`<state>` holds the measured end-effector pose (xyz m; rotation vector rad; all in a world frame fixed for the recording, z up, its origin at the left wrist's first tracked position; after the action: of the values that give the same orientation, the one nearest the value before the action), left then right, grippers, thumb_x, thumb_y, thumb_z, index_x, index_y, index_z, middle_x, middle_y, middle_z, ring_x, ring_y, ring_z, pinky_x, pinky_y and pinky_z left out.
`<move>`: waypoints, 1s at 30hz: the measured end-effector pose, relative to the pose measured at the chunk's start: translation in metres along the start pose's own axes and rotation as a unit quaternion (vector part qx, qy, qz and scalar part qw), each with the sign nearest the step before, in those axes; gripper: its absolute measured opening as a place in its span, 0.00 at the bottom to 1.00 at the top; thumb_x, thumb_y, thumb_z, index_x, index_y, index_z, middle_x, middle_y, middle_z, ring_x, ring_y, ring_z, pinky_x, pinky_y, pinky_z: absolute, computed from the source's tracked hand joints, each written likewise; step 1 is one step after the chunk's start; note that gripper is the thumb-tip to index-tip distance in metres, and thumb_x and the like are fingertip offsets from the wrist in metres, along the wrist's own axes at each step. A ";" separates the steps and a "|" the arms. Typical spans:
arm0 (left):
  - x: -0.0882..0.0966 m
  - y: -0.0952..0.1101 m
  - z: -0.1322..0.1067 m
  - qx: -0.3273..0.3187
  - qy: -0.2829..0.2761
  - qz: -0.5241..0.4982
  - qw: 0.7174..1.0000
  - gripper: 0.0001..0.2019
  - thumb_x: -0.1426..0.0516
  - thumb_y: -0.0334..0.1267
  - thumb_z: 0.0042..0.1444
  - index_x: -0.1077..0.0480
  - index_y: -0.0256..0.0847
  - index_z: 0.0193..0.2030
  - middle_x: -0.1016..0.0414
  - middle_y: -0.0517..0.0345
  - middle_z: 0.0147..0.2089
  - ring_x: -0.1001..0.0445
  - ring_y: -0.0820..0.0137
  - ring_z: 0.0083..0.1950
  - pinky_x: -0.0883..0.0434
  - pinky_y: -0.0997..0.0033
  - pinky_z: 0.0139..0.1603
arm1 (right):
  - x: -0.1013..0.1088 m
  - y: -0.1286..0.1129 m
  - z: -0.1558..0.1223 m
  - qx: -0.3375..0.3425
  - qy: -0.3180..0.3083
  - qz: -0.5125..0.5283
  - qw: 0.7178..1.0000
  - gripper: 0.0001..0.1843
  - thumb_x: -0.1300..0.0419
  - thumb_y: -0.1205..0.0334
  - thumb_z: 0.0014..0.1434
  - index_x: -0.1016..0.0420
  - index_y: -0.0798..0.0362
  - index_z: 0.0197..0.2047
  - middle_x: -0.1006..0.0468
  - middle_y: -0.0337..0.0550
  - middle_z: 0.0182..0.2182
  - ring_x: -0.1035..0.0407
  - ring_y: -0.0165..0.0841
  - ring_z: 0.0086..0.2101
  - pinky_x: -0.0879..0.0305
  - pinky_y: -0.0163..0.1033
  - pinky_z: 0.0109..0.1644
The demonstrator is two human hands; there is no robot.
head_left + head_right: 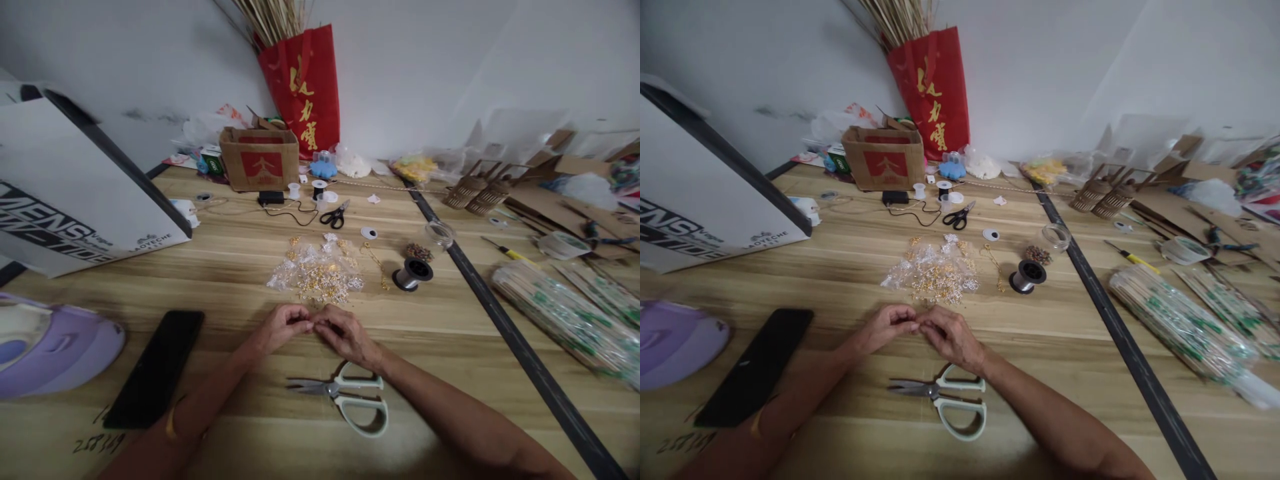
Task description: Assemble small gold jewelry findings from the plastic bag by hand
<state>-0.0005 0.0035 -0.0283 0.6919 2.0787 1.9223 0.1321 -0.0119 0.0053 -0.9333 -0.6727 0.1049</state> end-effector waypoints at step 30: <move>0.001 -0.001 0.000 0.023 0.021 -0.009 0.999 0.08 0.39 0.38 0.47 0.27 0.33 0.29 0.27 0.58 0.27 0.32 0.74 0.30 0.35 0.76 0.32 | -0.001 0.009 -0.002 -0.053 -0.002 -0.023 0.998 0.07 0.49 0.63 0.64 0.32 0.54 0.36 0.31 0.40 0.28 0.37 0.28 0.28 0.40 0.33 0.33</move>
<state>-0.0020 0.0041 -0.0291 0.6443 2.1542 1.9005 0.1339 -0.0081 -0.0033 -1.0186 -0.7093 0.0305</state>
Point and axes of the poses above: each hand's wrist, its own z-axis towards the middle knuckle, its own x-axis out of the back of the hand, y = z × x, the point moved 6 cm from there along z, towards the middle knuckle
